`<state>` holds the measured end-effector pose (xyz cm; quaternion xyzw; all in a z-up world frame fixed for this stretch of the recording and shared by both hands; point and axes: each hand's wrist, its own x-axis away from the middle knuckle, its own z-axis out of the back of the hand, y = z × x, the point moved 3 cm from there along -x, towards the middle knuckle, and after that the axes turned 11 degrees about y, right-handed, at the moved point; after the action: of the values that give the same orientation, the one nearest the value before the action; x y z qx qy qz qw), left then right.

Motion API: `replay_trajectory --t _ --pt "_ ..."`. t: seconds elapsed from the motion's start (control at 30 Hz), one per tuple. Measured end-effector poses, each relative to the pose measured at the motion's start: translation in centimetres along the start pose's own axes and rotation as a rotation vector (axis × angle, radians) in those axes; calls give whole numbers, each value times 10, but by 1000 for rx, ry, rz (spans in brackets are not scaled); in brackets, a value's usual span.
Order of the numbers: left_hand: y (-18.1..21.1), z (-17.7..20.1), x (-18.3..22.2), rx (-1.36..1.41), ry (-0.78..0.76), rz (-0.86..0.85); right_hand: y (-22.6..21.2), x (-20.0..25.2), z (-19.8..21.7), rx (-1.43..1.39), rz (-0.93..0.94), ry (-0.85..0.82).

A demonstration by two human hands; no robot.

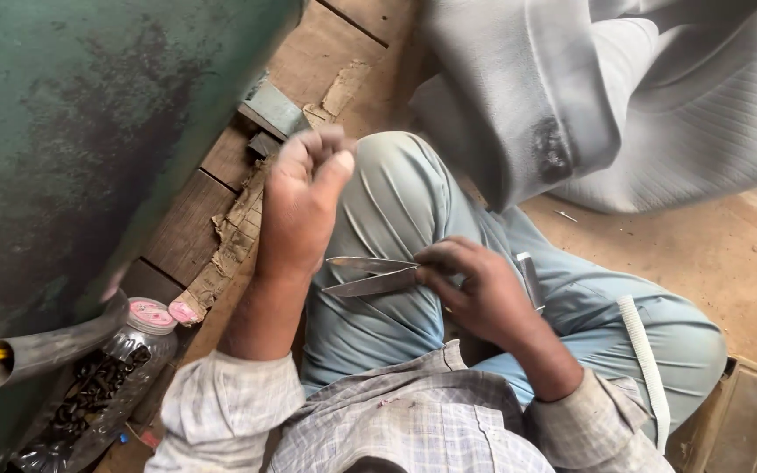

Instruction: The person is repairing a hole in a motorcycle inner tube by cleaning the area and applying a patch.

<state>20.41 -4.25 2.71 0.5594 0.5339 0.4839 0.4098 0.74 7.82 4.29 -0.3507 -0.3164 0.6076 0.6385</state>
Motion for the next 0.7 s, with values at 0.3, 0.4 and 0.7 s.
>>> replay_trajectory --t 0.3,0.4,0.7 --pt "38 16 46 -1070 -390 159 -4 1 -13 246 223 57" --pt "24 23 61 -1120 -438 117 0 3 -14 247 205 31" --pt "11 36 90 -980 -462 -6 0 3 -22 129 184 -11"
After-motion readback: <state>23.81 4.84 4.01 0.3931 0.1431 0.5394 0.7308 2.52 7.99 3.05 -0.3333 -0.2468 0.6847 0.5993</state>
